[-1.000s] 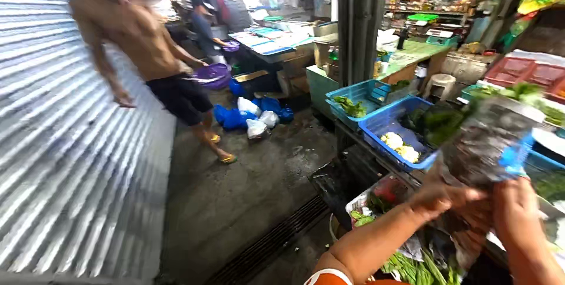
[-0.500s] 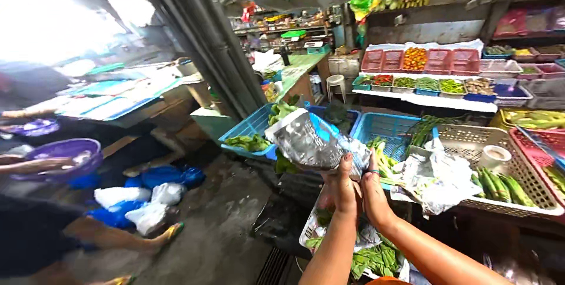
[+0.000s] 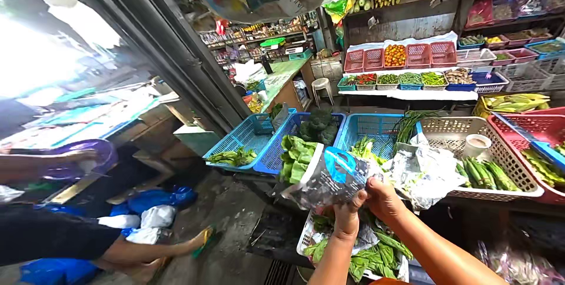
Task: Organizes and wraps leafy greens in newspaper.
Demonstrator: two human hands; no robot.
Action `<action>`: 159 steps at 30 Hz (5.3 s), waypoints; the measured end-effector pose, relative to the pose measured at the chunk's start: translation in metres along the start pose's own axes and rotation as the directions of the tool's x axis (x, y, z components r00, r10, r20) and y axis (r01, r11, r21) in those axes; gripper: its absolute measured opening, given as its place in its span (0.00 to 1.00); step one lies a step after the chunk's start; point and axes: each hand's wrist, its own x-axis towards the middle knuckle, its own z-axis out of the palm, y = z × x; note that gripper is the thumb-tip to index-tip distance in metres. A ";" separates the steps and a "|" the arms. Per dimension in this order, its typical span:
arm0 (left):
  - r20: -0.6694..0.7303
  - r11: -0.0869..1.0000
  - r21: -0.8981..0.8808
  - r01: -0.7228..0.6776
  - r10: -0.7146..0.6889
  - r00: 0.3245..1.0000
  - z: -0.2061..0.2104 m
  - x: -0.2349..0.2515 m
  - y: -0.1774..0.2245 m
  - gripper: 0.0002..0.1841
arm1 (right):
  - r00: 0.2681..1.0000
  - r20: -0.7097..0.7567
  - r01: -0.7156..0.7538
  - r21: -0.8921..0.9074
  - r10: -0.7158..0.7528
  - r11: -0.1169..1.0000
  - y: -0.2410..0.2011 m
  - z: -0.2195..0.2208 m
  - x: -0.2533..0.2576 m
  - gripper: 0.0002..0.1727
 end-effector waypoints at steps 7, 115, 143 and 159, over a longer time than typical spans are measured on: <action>0.087 0.712 0.587 0.385 -0.528 0.845 -0.093 -0.062 0.030 0.16 | 0.988 0.004 -0.147 -0.277 0.154 0.949 -0.022 -0.069 -0.047 0.42; 0.596 0.588 0.765 0.262 -0.801 0.057 -0.055 -0.042 0.045 0.50 | 0.989 0.096 -0.060 -0.454 0.116 0.889 -0.099 -0.088 -0.117 0.25; 0.449 0.543 0.836 -0.082 -0.590 0.671 -0.053 -0.071 0.038 0.54 | 0.732 0.020 -0.064 -0.993 0.681 0.098 -0.072 -0.035 -0.077 0.55; -0.034 0.703 0.621 0.347 -0.418 0.908 -0.033 -0.056 0.013 0.52 | 0.993 -0.036 -0.077 -0.925 0.115 0.372 -0.040 -0.045 -0.099 0.73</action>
